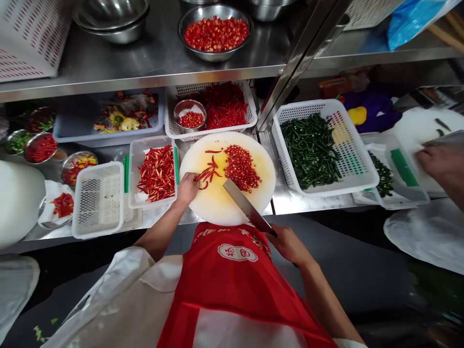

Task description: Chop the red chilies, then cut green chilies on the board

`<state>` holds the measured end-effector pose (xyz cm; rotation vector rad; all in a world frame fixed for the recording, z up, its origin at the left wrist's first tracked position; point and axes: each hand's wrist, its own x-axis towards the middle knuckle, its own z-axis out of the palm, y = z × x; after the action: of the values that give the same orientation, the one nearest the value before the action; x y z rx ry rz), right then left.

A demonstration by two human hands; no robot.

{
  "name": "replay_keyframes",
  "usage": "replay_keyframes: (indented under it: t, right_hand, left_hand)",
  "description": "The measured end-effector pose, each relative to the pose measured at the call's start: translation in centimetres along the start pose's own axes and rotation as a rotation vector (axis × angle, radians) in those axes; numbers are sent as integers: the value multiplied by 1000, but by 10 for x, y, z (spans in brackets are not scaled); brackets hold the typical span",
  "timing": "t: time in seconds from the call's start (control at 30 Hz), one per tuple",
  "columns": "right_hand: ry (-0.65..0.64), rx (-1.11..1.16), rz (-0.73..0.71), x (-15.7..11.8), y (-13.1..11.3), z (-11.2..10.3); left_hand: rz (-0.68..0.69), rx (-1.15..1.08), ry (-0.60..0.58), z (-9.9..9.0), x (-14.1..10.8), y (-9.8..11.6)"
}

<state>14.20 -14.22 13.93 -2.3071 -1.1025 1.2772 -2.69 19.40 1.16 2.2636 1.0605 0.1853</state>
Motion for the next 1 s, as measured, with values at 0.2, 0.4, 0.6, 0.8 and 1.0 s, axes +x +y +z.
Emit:
replay_keyframes:
  t: [0.2,0.4,0.6,0.8,1.0]
  right_hand:
    - [-13,25,-22,7,0,0]
    - [-11,19,10,12,-1,3]
    - [5,-46,12,10,-2,8]
    - [23,-35,56,9,-3,14]
    - [47,19,73,7,-12,20]
  left_hand:
    - [3,20,3,1,3,4]
    - [54,-26,-46,1,15,12]
    - [56,-105,-79,-15,29,-2]
    - [-17,23,-217,-27,27,-2]
    - [50,184,-234,-24,15,-5]
